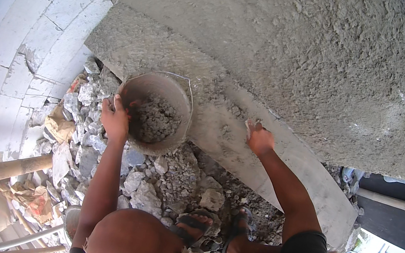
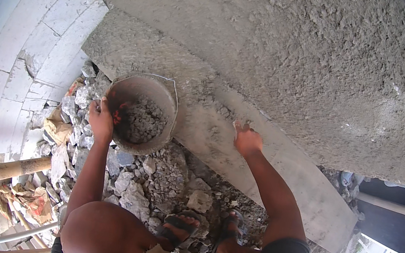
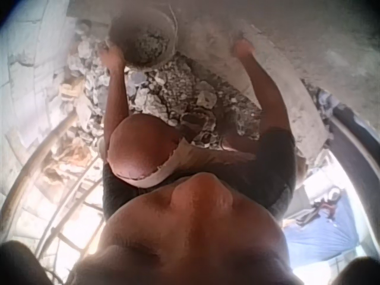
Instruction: The person applies cement mixture to a brick wall using a trowel, taking additional mixture from a bucket on the ground.
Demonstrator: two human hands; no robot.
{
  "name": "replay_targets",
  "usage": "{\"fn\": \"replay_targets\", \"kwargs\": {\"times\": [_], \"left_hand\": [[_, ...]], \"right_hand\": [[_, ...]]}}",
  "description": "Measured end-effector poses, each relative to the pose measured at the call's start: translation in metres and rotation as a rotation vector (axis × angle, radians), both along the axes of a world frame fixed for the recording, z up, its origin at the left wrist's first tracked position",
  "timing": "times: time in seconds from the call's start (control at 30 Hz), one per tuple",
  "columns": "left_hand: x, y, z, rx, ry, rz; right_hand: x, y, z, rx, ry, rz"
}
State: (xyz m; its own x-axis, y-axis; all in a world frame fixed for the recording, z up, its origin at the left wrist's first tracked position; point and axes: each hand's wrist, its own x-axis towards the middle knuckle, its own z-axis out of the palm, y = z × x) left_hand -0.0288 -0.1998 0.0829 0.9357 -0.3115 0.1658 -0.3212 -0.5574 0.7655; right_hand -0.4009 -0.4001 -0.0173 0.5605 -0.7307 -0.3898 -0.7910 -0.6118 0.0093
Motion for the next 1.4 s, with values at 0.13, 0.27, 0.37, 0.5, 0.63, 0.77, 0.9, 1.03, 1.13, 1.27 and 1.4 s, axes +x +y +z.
{"fn": "replay_targets", "kwargs": {"times": [0.13, 0.27, 0.37, 0.5, 0.63, 0.77, 0.9, 1.03, 1.13, 1.27, 1.4], "left_hand": [[-0.003, 0.0, 0.001, -0.022, 0.041, -0.025], [-0.003, -0.003, 0.001, -0.056, 0.081, -0.015], [-0.002, -0.004, -0.01, -0.02, -0.012, -0.031], [-0.004, -0.004, 0.005, -0.031, 0.036, -0.017], [0.001, 0.005, 0.005, -0.021, 0.045, -0.002], [-0.003, -0.002, 0.003, -0.019, 0.053, -0.004], [-0.006, -0.007, 0.003, -0.047, 0.078, 0.003], [0.0, 0.004, 0.004, -0.038, 0.037, -0.006], [-0.003, 0.001, 0.004, -0.038, 0.059, -0.014], [-0.009, -0.009, 0.001, -0.023, 0.048, -0.011], [-0.001, 0.001, -0.001, 0.017, 0.011, -0.02]], "right_hand": [[0.009, -0.006, 0.03, -0.072, -0.038, 0.017], [0.038, -0.035, 0.007, -0.167, 0.061, -0.105], [0.062, -0.043, -0.018, -0.181, 0.049, -0.134], [0.055, -0.036, -0.002, -0.009, 0.001, -0.125], [0.021, -0.013, 0.019, 0.083, -0.086, 0.018], [-0.014, -0.029, 0.008, -0.047, -0.098, -0.102], [-0.028, -0.019, -0.024, -0.126, -0.022, -0.195], [-0.022, 0.009, -0.003, 0.039, -0.084, 0.002], [-0.017, 0.006, 0.022, 0.014, -0.132, -0.177], [-0.012, 0.009, 0.007, 0.0, -0.045, -0.369], [0.007, 0.045, 0.02, 0.173, -0.148, -0.321]]}}
